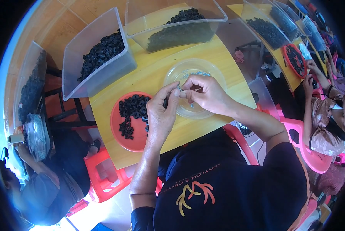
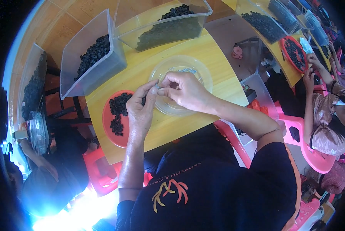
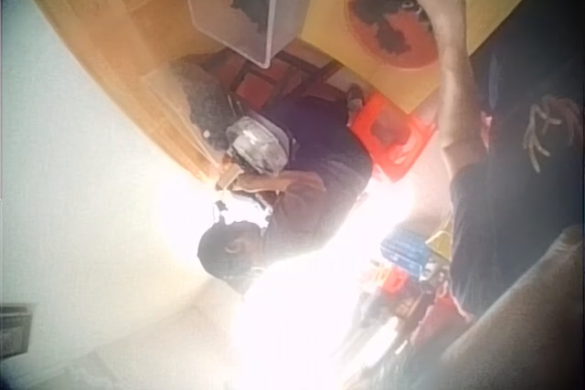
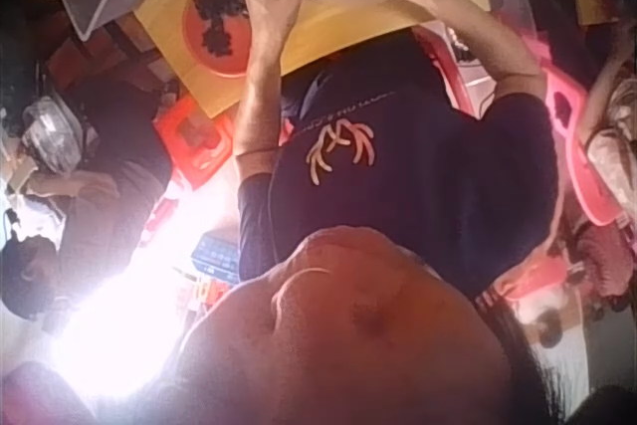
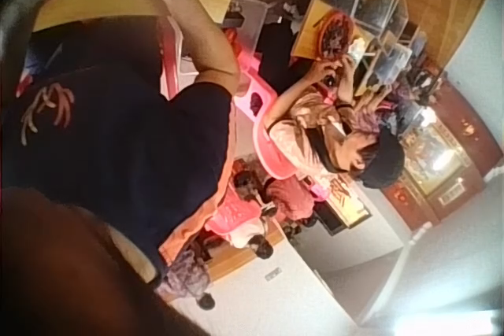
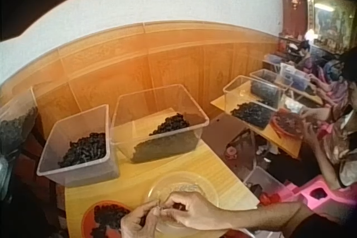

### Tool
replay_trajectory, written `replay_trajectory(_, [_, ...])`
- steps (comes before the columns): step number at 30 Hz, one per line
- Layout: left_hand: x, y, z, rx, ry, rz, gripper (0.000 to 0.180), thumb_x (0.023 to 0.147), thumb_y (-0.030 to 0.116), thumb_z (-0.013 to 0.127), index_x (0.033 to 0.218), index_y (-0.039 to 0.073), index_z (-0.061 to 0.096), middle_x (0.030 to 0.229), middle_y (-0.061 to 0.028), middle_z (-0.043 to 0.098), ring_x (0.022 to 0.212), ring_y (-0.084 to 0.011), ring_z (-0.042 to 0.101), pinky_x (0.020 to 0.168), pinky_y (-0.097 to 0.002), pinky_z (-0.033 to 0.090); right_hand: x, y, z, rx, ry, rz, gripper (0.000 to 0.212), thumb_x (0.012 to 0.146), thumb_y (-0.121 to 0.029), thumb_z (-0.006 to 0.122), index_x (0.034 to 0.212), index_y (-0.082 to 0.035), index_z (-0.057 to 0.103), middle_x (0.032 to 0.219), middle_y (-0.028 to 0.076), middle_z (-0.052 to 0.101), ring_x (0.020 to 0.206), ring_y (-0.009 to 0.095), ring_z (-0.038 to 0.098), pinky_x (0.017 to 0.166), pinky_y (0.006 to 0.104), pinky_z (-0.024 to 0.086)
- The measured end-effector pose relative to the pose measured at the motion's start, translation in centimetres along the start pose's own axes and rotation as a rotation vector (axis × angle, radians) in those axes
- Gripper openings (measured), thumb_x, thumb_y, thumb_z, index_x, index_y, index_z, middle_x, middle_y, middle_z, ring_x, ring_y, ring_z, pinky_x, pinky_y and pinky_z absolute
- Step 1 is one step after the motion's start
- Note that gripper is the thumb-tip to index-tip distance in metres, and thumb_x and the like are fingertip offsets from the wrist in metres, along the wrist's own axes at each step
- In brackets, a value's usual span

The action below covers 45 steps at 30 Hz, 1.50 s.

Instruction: The person assembles small black plastic rings by manually inserting tiny silver or clear pieces into the center of each one, taking the components from plastic storage bins and a red plastic tray.

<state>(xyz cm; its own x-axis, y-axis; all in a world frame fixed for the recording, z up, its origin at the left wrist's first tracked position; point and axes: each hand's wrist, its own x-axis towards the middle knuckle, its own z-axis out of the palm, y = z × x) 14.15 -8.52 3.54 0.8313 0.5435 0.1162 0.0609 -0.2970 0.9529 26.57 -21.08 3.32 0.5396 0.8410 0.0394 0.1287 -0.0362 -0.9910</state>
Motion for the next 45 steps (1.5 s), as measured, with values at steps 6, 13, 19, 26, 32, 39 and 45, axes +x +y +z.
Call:
replay_trajectory(6, [0.3,0.3,-0.6,-0.147,-0.092,-0.067,0.026,0.097,0.009,0.061,0.121,0.001,0.062,0.083,-0.0026,0.067,0.078,-0.0043,0.057,0.073,-0.0220,0.048,-0.1,-0.3,-0.9,0.226,-0.135,0.194,0.018,0.096,-0.017,0.065,0.098,0.001,0.064,0.082,0.002,0.063,0.069,0.008,0.061,0.064,0.0230,0.052])
replay_trajectory(13, [0.3,0.3,-0.6,-0.022,-0.029,0.034,0.014,0.092,0.004,0.066,0.105,0.001,0.062,0.068,0.0028,0.056,0.064,-0.0033,0.048,0.060,-0.0206,0.042,-0.3,-0.1,-0.8,0.111,-0.087,0.068,0.017,0.096,-0.015,0.064,0.100,0.002,0.064,0.080,0.004,0.065,0.067,0.008,0.061,0.061,0.0232,0.048])
replay_trajectory(19, [0.0,0.0,-0.4,-0.010,0.006,0.062,0.011,0.091,0.005,0.067,0.099,-0.002,0.065,0.067,-0.0008,0.060,0.060,-0.0043,0.047,0.056,-0.0219,0.041,-0.6,-0.3,-0.9,0.001,-0.007,-0.038,0.003,0.092,-0.001,0.066,0.093,0.000,0.064,0.087,0.004,0.062,0.078,0.007,0.061,0.068,0.0237,0.052])
replay_trajectory(26, [-0.1,1.3,-0.9,0.126,-0.076,0.062,0.014,0.092,0.010,0.067,0.094,-0.003,0.067,0.070,-0.0041,0.063,0.061,-0.0052,0.050,0.057,-0.0224,0.043,-0.5,-0.1,-1.4,-0.566,0.131,-0.528,0.014,0.078,0.002,0.074,0.089,-0.002,0.065,0.085,0.008,0.063,0.075,0.019,0.065,0.065,0.0298,0.052])
replay_trajectory(32, [0.8,1.1,-1.3,-0.024,-0.174,-0.192,0.018,0.095,0.016,0.066,0.094,-0.002,0.067,0.070,0.0002,0.061,0.064,-0.0038,0.049,0.059,-0.0222,0.043,-0.4,-0.3,-1.4,-0.700,0.144,-0.610,0.015,0.075,0.000,0.076,0.087,-0.003,0.066,0.084,0.009,0.063,0.074,0.025,0.064,0.064,0.0358,0.051])
replay_trajectory(39, [1.4,0.7,-1.2,-0.050,-0.149,-0.028,0.012,0.095,0.011,0.064,0.098,0.000,0.068,0.076,0.0008,0.061,0.066,-0.0045,0.048,0.060,-0.0225,0.042,0.1,0.4,-2.6,-0.452,-0.017,-0.332,0.008,0.083,-0.003,0.071,0.087,-0.001,0.065,0.079,0.010,0.063,0.072,0.026,0.062,0.065,0.0361,0.048])
replay_trajectory(45, [2.0,0.3,-1.2,0.047,-0.220,0.107,0.010,0.092,0.007,0.067,0.100,0.002,0.068,0.076,-0.0012,0.061,0.065,-0.0054,0.049,0.059,-0.0215,0.042,0.4,0.3,-2.6,-0.431,-0.089,-0.306,0.009,0.083,-0.004,0.071,0.086,0.000,0.063,0.078,0.010,0.062,0.072,0.027,0.062,0.065,0.0364,0.048])
